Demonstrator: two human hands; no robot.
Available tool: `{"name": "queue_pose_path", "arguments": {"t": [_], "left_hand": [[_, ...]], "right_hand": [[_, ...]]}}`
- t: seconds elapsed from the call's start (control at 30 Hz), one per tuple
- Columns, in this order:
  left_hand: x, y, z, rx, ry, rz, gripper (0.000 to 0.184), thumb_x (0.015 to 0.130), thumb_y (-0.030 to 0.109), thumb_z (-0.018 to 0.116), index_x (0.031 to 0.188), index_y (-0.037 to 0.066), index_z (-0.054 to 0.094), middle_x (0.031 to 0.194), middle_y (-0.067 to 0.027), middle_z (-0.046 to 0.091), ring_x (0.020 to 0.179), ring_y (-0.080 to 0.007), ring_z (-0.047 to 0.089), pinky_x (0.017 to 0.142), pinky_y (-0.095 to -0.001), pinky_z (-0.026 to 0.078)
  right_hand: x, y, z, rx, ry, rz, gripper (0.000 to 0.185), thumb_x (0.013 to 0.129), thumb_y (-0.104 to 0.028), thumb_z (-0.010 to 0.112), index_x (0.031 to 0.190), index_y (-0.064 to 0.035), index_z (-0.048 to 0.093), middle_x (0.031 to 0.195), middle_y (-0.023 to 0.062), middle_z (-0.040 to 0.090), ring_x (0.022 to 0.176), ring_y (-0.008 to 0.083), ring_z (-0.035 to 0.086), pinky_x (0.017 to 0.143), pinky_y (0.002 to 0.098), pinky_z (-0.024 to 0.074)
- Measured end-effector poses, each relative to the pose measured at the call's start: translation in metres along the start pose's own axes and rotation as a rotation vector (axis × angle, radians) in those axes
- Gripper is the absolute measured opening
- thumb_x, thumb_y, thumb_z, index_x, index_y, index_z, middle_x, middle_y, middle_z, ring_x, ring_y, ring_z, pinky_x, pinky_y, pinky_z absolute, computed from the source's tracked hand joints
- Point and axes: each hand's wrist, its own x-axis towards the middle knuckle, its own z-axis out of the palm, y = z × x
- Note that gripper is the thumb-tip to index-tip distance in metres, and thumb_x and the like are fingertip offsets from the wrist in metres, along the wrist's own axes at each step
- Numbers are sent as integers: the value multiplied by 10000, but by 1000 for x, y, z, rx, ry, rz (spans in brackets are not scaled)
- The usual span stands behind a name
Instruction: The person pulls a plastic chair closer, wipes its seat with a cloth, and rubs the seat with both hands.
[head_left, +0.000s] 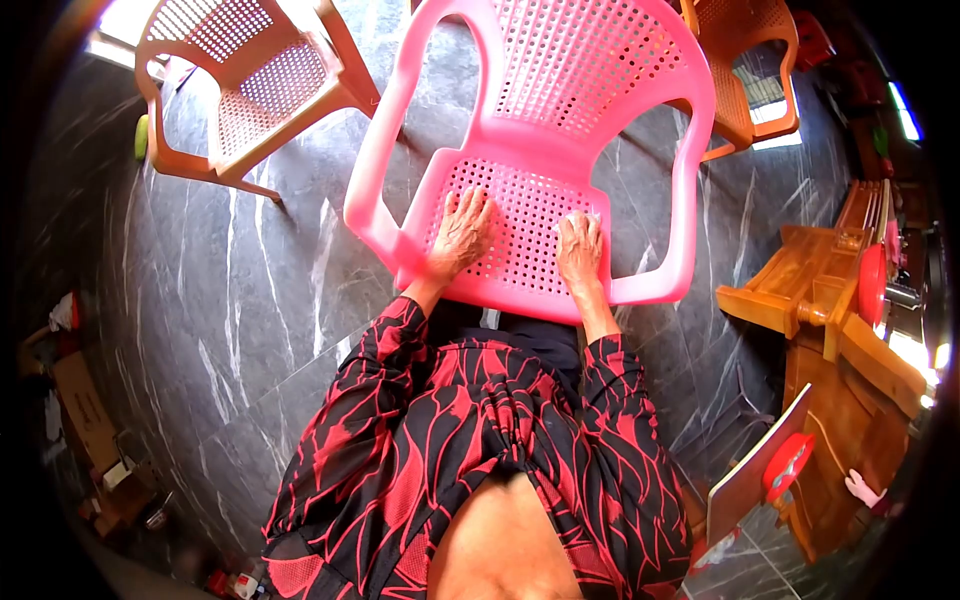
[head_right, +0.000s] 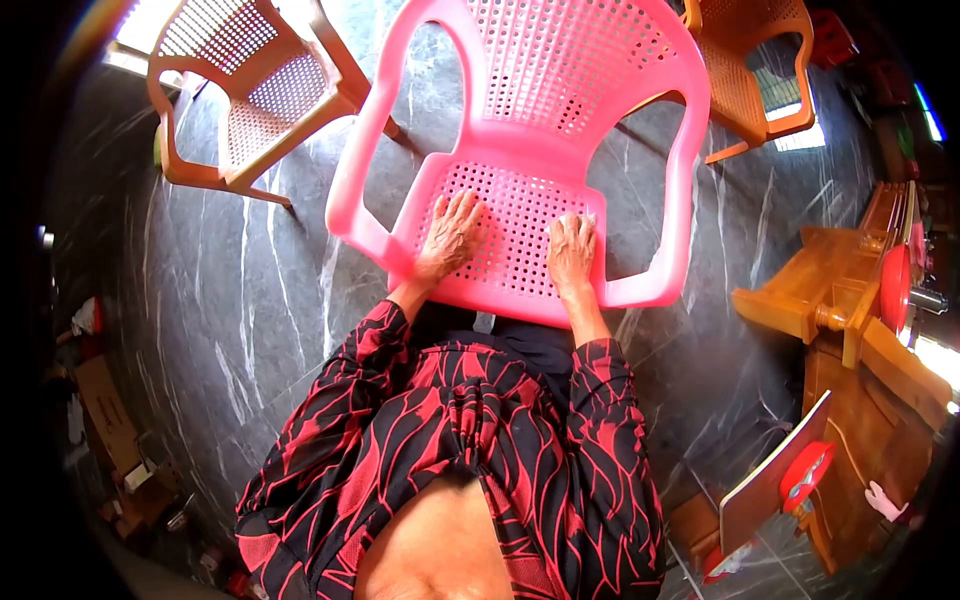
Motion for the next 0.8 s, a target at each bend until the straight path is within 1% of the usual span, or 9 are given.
{"name": "queue_pose_path", "arguments": {"t": [0.1, 0.17, 0.3, 0.37, 0.47, 0.5, 0.6, 0.63, 0.8], "left_hand": [[0, 0, 0, -3, -6, -1, 403, 863, 237, 573, 1220, 56, 518, 1342, -192, 453, 1305, -340, 389, 1081, -559, 259], [0, 0, 0, -4, -4, -1, 403, 864, 237, 574, 1219, 55, 516, 1340, -191, 454, 1305, -340, 388, 1083, -556, 257], [1, 0, 1, -16, -12, -12, 384, 864, 236, 578, 1198, 57, 520, 1329, -187, 458, 1298, -338, 393, 1083, -550, 259], [1, 0, 0, -21, -25, -19, 377, 865, 237, 579, 1192, 58, 521, 1327, -186, 458, 1298, -337, 393, 1084, -549, 258], [0, -1, 4, -42, -17, -24, 371, 868, 236, 576, 1190, 60, 521, 1329, -184, 456, 1299, -335, 392, 1086, -548, 256], [-1, -2, 7, -37, -14, -21, 373, 870, 237, 575, 1194, 60, 521, 1330, -184, 456, 1302, -335, 391, 1089, -547, 253], [-1, -4, 7, -30, -20, -22, 380, 873, 239, 575, 1203, 59, 518, 1335, -184, 454, 1306, -334, 387, 1093, -544, 249], [-1, -3, 7, -31, -26, -22, 386, 873, 240, 576, 1208, 58, 517, 1339, -184, 452, 1308, -334, 386, 1094, -543, 248], [-1, -2, 7, -33, -22, -26, 388, 873, 239, 579, 1208, 52, 520, 1342, -184, 454, 1307, -334, 390, 1095, -541, 248]], "right_hand": [[6, 1, 7, -18, 56, 0, 95, 844, -99, 558, 910, -43, 595, 1038, 130, 519, 1059, 356, 498, 1058, 556, 363], [6, 1, 8, -28, 5, 36, 116, 834, -103, 577, 934, -46, 591, 1066, 135, 511, 1081, 361, 488, 1069, 565, 347], [0, -2, 2, 38, 36, 20, 177, 816, -119, 613, 976, -47, 588, 1123, 141, 501, 1111, 370, 473, 1070, 572, 340], [-5, -6, -5, 91, -26, 48, 249, 795, -91, 633, 1034, -52, 578, 1173, 155, 516, 1168, 396, 454, 1036, 560, 371], [-17, -8, -9, 92, -15, -15, 254, 790, -91, 642, 1034, -44, 588, 1174, 164, 520, 1152, 400, 466, 1040, 553, 367], [-28, -10, -14, 156, -34, -12, 183, 831, -129, 629, 996, -57, 600, 1159, 150, 504, 1149, 380, 460, 1029, 540, 377], [-44, -18, -21, 159, -16, -28, 144, 844, -118, 618, 972, -54, 605, 1137, 153, 516, 1129, 380, 476, 1001, 529, 401], [-50, -20, -26, 167, -36, -32, 142, 841, -102, 618, 972, -47, 611, 1140, 152, 524, 1117, 382, 488, 979, 513, 421], [-67, -29, -40, 244, -74, -31, 182, 825, -87, 637, 1000, -40, 627, 1169, 151, 528, 1126, 376, 492, 955, 481, 442]]}}
